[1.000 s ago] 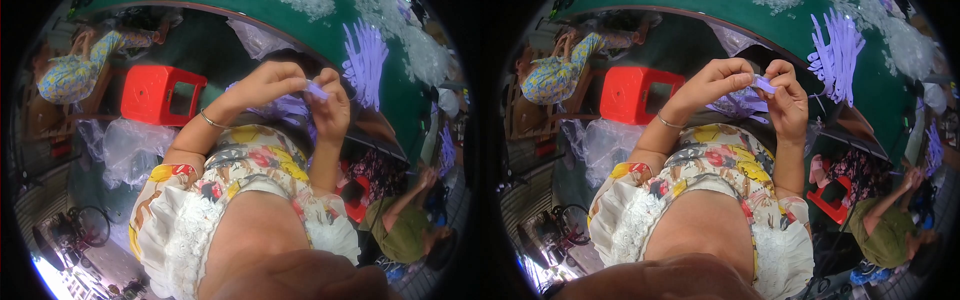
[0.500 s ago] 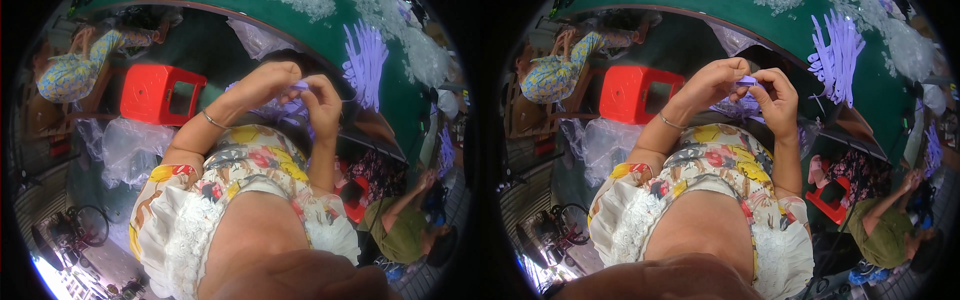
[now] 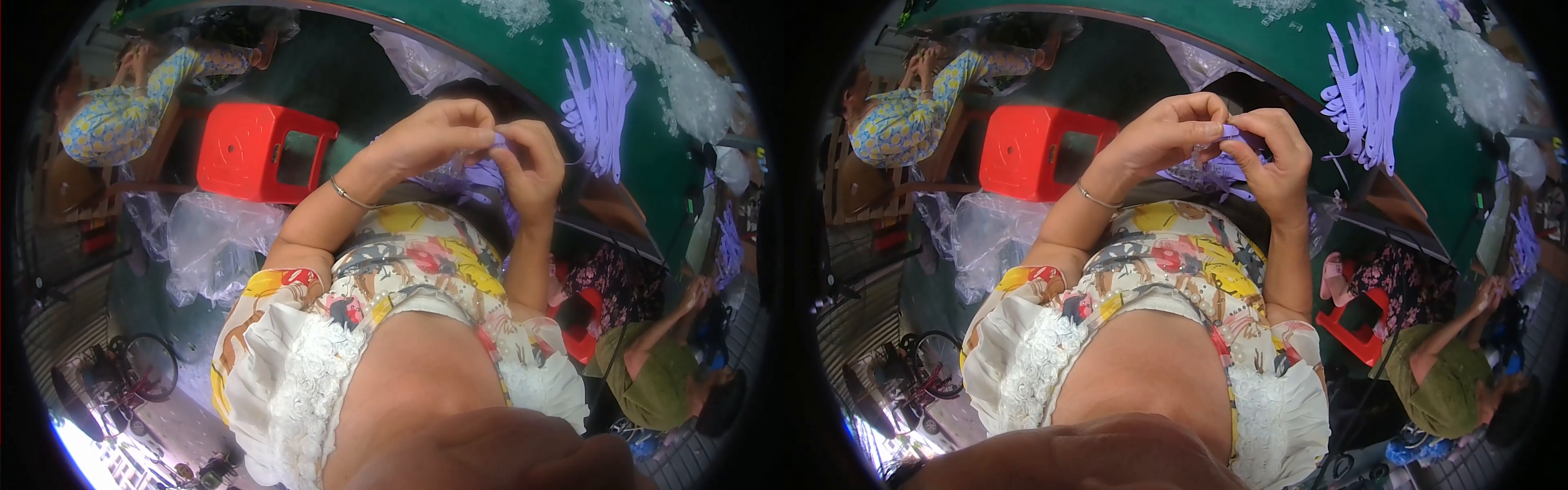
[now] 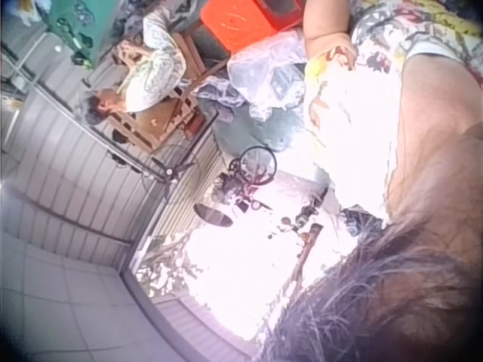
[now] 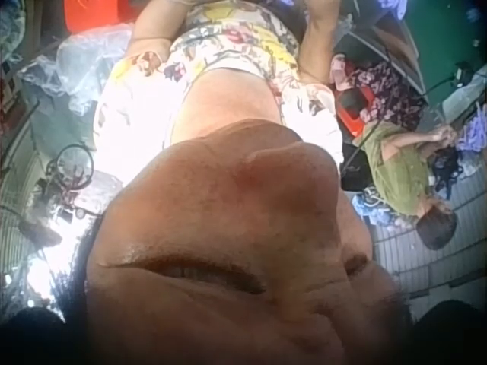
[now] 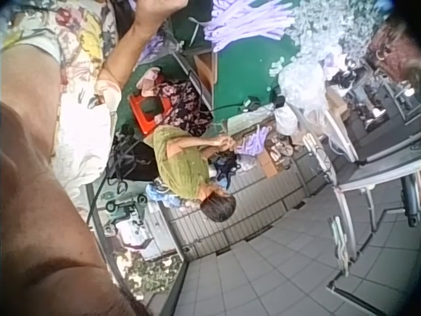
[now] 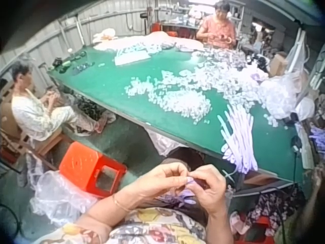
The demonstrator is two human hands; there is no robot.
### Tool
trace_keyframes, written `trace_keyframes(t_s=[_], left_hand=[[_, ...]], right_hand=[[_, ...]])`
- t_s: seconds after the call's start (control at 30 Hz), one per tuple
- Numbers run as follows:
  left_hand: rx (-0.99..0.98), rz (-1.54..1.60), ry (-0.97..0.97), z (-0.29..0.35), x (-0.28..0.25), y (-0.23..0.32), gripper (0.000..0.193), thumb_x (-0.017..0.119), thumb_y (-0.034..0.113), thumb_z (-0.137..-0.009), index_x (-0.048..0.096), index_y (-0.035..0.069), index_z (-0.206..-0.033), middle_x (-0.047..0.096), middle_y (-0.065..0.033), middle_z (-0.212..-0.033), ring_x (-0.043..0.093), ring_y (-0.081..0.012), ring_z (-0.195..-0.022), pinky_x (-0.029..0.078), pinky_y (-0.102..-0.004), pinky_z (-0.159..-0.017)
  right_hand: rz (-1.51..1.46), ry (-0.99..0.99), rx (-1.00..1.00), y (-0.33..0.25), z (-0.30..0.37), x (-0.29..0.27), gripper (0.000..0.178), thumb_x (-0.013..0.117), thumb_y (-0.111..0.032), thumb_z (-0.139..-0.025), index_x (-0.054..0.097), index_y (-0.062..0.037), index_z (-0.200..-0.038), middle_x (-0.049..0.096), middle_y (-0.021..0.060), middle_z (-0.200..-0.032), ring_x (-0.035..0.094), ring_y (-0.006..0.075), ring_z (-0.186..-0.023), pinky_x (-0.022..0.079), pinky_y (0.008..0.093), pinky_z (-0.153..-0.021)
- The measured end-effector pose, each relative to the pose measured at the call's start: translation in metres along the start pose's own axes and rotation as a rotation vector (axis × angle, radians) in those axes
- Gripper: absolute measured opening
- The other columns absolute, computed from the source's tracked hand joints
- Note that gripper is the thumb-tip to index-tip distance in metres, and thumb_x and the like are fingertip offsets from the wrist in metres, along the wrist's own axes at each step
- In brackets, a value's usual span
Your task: The person assembles clear plastic caps onto purple plastic stems by hand, fitting the parts together at a factory workbench.
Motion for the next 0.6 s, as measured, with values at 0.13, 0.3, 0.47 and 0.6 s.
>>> trace_keyframes(t_s=[0.13, 0.3, 0.47, 0.6], left_hand=[[0.003, -0.033, 0.035, -0.003, -0.001, -0.004, 0.024, 0.064, 0.016, -0.080, 0.051, 0.004, -0.096, 0.052, -0.0007, -0.079, 0.050, -0.0072, -0.067, 0.040, -0.0189, -0.059], [0.064, -0.076, 0.117, -0.004, 0.002, 0.001, 0.028, 0.065, 0.014, -0.079, 0.052, 0.002, -0.102, 0.056, -0.0017, -0.084, 0.051, -0.0065, -0.069, 0.041, -0.0185, -0.059], [0.273, -0.453, 0.165, -0.004, 0.000, 0.003, 0.021, 0.065, 0.018, -0.079, 0.060, 0.001, -0.090, 0.059, -0.0030, -0.082, 0.055, -0.0087, -0.074, 0.046, -0.0240, -0.062], [0.179, -0.853, 0.093, -0.001, 0.001, 0.009, 0.017, 0.065, 0.015, -0.081, 0.060, -0.001, -0.085, 0.059, -0.0022, -0.075, 0.054, -0.0074, -0.071, 0.043, -0.0209, -0.060]], right_hand=[[0.121, -0.013, -0.097, -0.005, -0.002, 0.002, 0.023, 0.072, -0.007, -0.068, 0.060, -0.0009, -0.087, 0.056, 0.0091, -0.082, 0.056, 0.0202, -0.073, 0.044, 0.0268, -0.064], [0.242, 0.158, -0.057, -0.006, -0.002, -0.007, 0.019, 0.071, -0.008, -0.070, 0.060, -0.0025, -0.084, 0.053, 0.0061, -0.085, 0.053, 0.0154, -0.072, 0.042, 0.0246, -0.060], [-0.136, -0.119, 0.372, 0.009, 0.005, -0.004, 0.016, 0.055, -0.010, -0.087, 0.056, 0.0026, -0.077, 0.050, -0.0007, -0.062, 0.042, 0.0040, -0.057, 0.036, 0.0190, -0.054], [-0.185, -0.111, 0.412, 0.006, 0.009, -0.004, 0.015, 0.055, -0.008, -0.086, 0.056, 0.0016, -0.075, 0.050, -0.0008, -0.062, 0.043, 0.0036, -0.056, 0.034, 0.0185, -0.050]])
Point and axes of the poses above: each hand's wrist, its own z-axis away from the middle knuckle, its own x-axis out of the palm, y = z × x, the point moved 4 cm from there along -z, towards the middle knuckle
